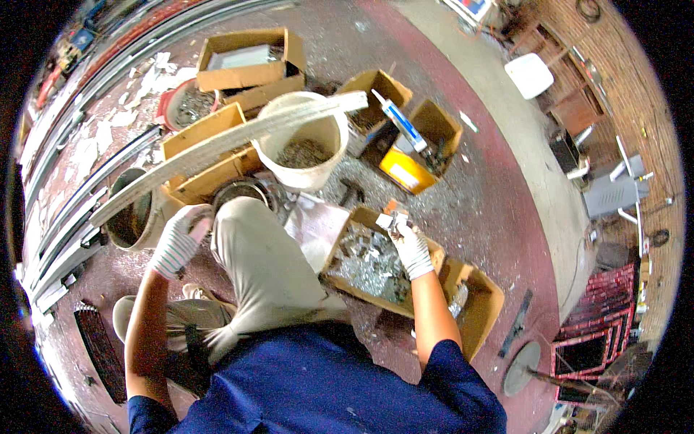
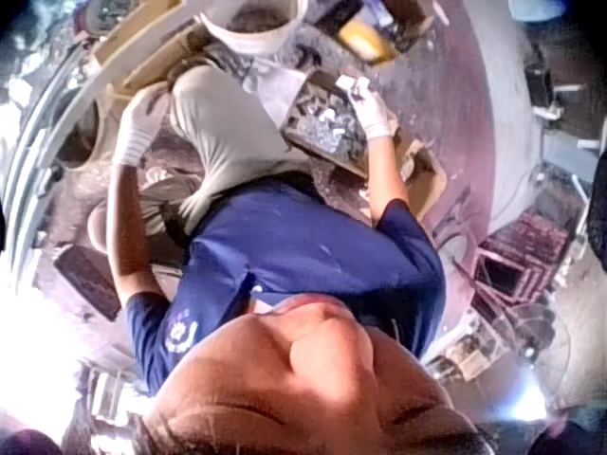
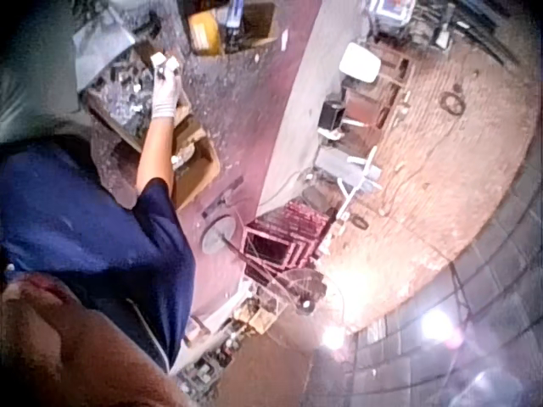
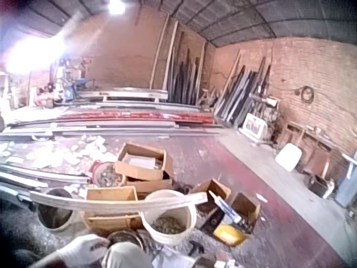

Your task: The person walks through a workshop and sits on the floor to assemble metal profiles. They repeatedly pick small metal connectors from a box and attach them to a long metal frame, then place the connectors into a bucket.

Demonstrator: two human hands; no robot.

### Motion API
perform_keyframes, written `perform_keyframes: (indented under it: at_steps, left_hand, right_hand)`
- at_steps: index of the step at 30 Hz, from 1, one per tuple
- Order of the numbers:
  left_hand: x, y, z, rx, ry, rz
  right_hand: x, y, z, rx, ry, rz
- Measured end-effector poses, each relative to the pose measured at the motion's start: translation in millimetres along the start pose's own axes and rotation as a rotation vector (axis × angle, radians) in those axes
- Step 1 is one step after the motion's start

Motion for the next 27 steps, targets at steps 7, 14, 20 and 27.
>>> perform_keyframes:
  at_steps: [7,14,20,27]
  left_hand:
    - [-12.1,14.9,-21.3,0.342,0.049,0.096]
    - [-41.9,82.6,57.8,1.302,0.36,-0.196]
    - [2.8,141.5,159.2,1.409,0.337,-0.516]
    - [41.6,177.2,193.4,1.341,0.366,-0.706]
  right_hand:
    - [-0.2,-269.8,38.3,0.221,0.246,0.582]
    - [4.4,-513.8,-59.7,0.638,0.318,1.041]
    - [-0.3,-595.0,-174.2,0.524,0.11,1.25]
    - [-14.6,-632.4,-259.4,0.437,-0.167,1.414]
Point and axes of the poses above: each hand's wrist, its own x-axis away from the middle knuckle, its own y-axis out of the back of the hand, z = x × y, the point moved 1 cm from there along -x, towards the middle knuckle, and after that the axes turned 5 degrees about x, right-handed, at the moved point
